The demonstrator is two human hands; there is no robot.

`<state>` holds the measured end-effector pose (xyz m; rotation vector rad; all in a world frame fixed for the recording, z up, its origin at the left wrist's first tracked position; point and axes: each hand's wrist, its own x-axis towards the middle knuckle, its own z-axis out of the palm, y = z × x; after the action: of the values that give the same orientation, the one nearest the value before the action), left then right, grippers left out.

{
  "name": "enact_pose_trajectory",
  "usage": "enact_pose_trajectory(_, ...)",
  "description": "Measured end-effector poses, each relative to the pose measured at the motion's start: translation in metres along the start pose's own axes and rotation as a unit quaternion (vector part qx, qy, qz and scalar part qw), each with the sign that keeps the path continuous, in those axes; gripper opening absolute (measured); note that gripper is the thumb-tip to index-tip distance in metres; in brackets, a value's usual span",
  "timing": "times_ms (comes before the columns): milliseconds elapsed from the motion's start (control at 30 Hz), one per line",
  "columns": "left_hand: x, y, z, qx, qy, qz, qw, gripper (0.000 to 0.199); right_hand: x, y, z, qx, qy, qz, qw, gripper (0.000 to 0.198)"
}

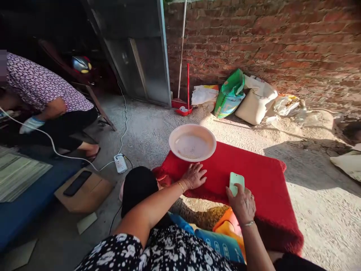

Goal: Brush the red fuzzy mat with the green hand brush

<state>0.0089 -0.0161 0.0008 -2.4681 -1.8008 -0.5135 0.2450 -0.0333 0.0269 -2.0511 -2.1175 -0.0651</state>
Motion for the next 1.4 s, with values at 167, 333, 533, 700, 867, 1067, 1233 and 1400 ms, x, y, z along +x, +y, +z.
enact_pose_trajectory(167,0.000,-0.002,0.005,-0.032,-0.025,-0.001,0.999,0.039,0.006,0.015,0.002,0.052,-0.036,0.023,0.998,0.048)
enact_pose_trajectory(333,0.001,-0.003,0.001,-0.053,-0.023,0.008,0.998,0.039,0.024,0.005,0.004,0.127,-0.003,0.031,0.991,0.047)
enact_pose_trajectory(533,0.004,-0.005,-0.001,-0.041,-0.006,0.009,0.999,0.036,0.041,-0.025,0.002,0.101,-0.040,-0.056,0.992,0.039)
enact_pose_trajectory(700,0.005,-0.006,0.005,-0.037,0.019,0.027,0.999,0.035,0.037,0.049,-0.010,0.037,-0.030,0.131,0.990,0.040)
enact_pose_trajectory(867,0.004,-0.006,0.006,-0.025,0.026,0.027,0.999,0.034,0.034,0.061,-0.018,0.046,-0.010,0.231,0.972,0.044)
enact_pose_trajectory(1067,0.005,-0.011,0.008,0.003,0.035,0.030,0.999,0.033,0.035,-0.030,0.007,0.104,-0.033,-0.008,0.994,0.038)
enact_pose_trajectory(1233,0.009,-0.014,0.012,0.026,0.069,0.054,0.996,0.031,0.041,0.008,-0.003,0.088,-0.069,0.082,0.990,0.041)
enact_pose_trajectory(1400,0.010,-0.015,0.015,0.025,0.095,0.065,0.993,0.031,0.031,0.054,-0.015,0.113,-0.082,0.154,0.978,0.043)
